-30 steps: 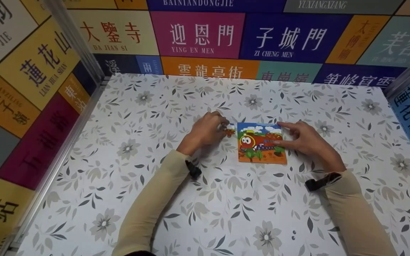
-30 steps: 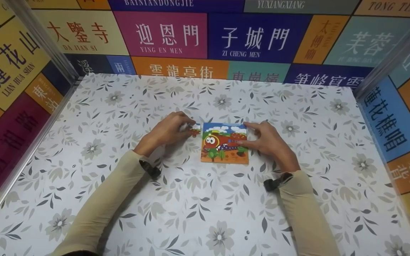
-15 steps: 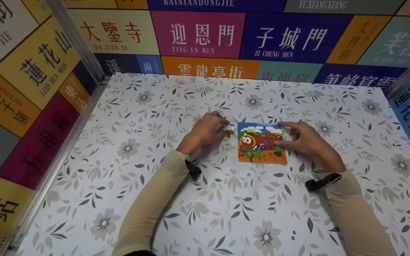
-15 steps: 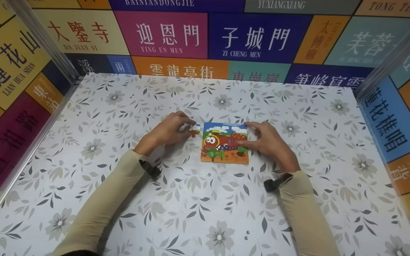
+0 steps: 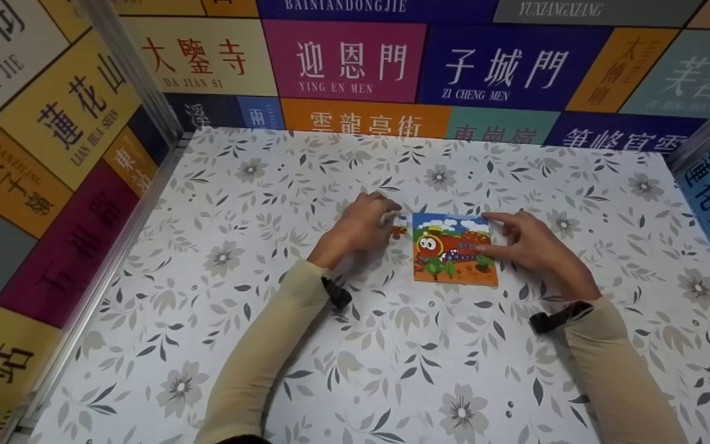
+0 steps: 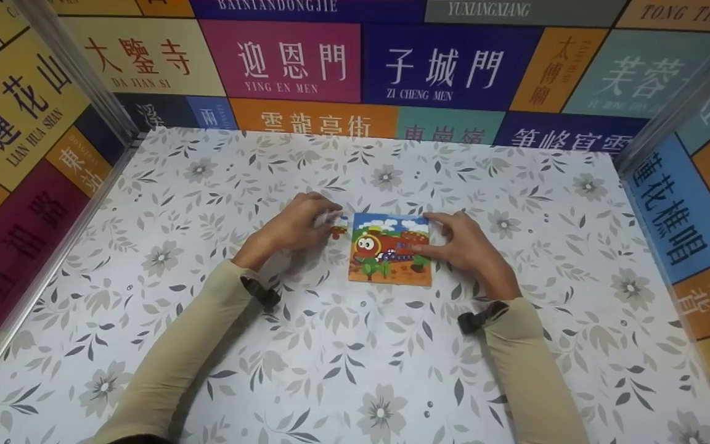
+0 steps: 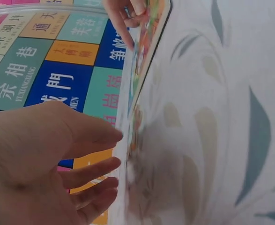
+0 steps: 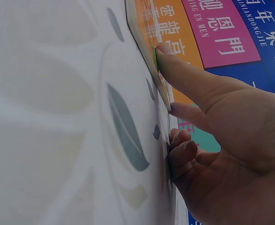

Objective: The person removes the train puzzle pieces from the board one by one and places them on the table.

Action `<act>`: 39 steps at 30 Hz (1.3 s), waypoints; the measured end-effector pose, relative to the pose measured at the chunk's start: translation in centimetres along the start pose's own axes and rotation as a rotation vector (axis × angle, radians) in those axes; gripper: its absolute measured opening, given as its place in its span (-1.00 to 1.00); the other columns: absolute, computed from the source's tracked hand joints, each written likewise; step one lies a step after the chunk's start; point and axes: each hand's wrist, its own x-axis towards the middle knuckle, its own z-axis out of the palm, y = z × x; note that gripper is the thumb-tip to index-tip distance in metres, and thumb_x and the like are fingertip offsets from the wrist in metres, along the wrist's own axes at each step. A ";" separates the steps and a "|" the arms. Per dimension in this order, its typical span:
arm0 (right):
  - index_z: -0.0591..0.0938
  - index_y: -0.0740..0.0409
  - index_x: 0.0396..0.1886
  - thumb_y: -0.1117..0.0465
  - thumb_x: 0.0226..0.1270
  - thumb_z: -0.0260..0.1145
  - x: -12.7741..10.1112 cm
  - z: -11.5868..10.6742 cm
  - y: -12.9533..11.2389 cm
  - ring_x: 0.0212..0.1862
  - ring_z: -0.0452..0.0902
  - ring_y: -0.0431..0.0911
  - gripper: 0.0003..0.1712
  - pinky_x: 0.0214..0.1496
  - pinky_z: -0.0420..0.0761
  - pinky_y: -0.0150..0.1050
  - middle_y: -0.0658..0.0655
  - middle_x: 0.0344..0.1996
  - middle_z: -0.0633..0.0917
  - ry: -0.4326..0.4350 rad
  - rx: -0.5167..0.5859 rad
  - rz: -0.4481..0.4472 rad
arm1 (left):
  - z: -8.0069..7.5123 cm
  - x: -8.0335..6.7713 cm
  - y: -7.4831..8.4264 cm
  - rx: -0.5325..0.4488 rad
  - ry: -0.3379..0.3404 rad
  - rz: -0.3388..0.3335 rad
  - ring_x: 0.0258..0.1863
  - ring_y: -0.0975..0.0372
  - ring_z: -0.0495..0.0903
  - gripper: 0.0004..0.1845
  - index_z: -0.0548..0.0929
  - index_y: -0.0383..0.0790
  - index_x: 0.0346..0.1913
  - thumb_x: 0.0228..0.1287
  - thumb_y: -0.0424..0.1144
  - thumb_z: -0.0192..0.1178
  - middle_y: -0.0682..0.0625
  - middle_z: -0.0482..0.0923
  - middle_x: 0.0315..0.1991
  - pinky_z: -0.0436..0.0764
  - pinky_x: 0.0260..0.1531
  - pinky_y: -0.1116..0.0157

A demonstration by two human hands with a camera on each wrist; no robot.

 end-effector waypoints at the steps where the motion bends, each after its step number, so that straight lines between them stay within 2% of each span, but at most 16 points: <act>1: 0.37 -0.12 0.51 -0.29 0.17 0.45 0.0 0.0 0.0 -0.04 0.36 0.05 -0.05 -0.12 0.38 -0.06 0.22 0.02 0.50 0.001 0.002 0.007 | 0.0 0.0 0.2 -0.013 -0.003 -0.002 0.18 0.09 0.44 -0.58 0.60 -0.03 0.29 0.40 -0.18 0.19 -0.03 0.54 0.17 0.48 0.18 0.12; 6: 0.36 -0.19 0.51 -0.35 0.13 0.45 0.1 -0.1 0.0 0.01 0.35 0.06 -0.02 -0.06 0.38 -0.05 0.20 0.06 0.48 -0.014 0.020 0.058 | 0.1 0.5 1.3 -0.109 0.007 0.079 0.25 0.13 0.47 -0.57 0.58 -0.11 0.31 0.41 -0.22 0.20 -0.04 0.54 0.23 0.48 0.28 0.18; 8: 0.36 -0.22 0.51 -0.36 0.11 0.44 0.2 -0.1 0.0 0.02 0.35 0.06 -0.02 -0.04 0.38 -0.05 0.19 0.06 0.47 -0.016 0.026 0.075 | 0.4 0.7 1.8 -0.139 0.009 0.125 0.23 0.11 0.51 -0.56 0.58 -0.17 0.31 0.39 -0.25 0.20 -0.06 0.54 0.23 0.51 0.25 0.21; 13: 0.38 -0.21 0.50 -0.36 0.11 0.45 0.2 0.0 0.2 -0.02 0.35 0.05 -0.03 -0.08 0.37 -0.07 0.18 0.00 0.47 -0.007 0.021 0.065 | 1.8 1.3 2.9 -0.180 -0.031 0.162 0.17 0.11 0.53 -0.55 0.57 -0.24 0.30 0.38 -0.26 0.22 -0.09 0.49 0.22 0.56 0.16 0.25; 18: 0.40 -0.19 0.48 -0.34 0.11 0.46 0.2 0.2 0.2 -0.09 0.36 0.03 -0.05 -0.15 0.36 -0.10 0.18 -0.07 0.49 0.011 0.017 0.028 | 3.0 2.0 3.9 -0.150 -0.063 0.164 0.17 0.17 0.52 -0.55 0.56 -0.22 0.31 0.39 -0.24 0.22 -0.08 0.51 0.20 0.55 0.18 0.28; 22: 0.40 -0.18 0.48 -0.31 0.12 0.47 0.3 0.1 0.2 -0.11 0.35 0.02 -0.06 -0.18 0.36 -0.11 0.18 -0.09 0.49 0.013 0.022 0.014 | 3.3 2.5 4.6 -0.122 -0.073 0.148 0.12 0.19 0.52 -0.54 0.56 -0.21 0.31 0.38 -0.25 0.23 -0.09 0.53 0.17 0.53 0.18 0.28; 30: 0.41 -0.01 0.48 -0.22 0.23 0.44 0.1 0.1 0.2 -0.22 0.35 0.02 -0.11 -0.26 0.36 -0.16 0.22 -0.17 0.52 0.024 -0.002 -0.081 | 4.0 3.5 5.3 -0.110 -0.014 0.153 0.00 0.19 0.51 -0.59 0.61 -0.25 0.24 0.36 -0.27 0.23 -0.10 0.54 0.10 0.54 0.09 0.28; 39: 0.42 -0.02 0.47 -0.22 0.22 0.45 0.1 0.1 0.2 -0.22 0.34 0.01 -0.12 -0.27 0.34 -0.19 0.22 -0.16 0.50 0.027 0.008 -0.074 | 4.3 4.0 6.3 -0.003 -0.037 0.101 -0.01 0.20 0.46 -0.59 0.59 -0.17 0.25 0.40 -0.13 0.25 -0.06 0.45 0.10 0.51 0.14 0.26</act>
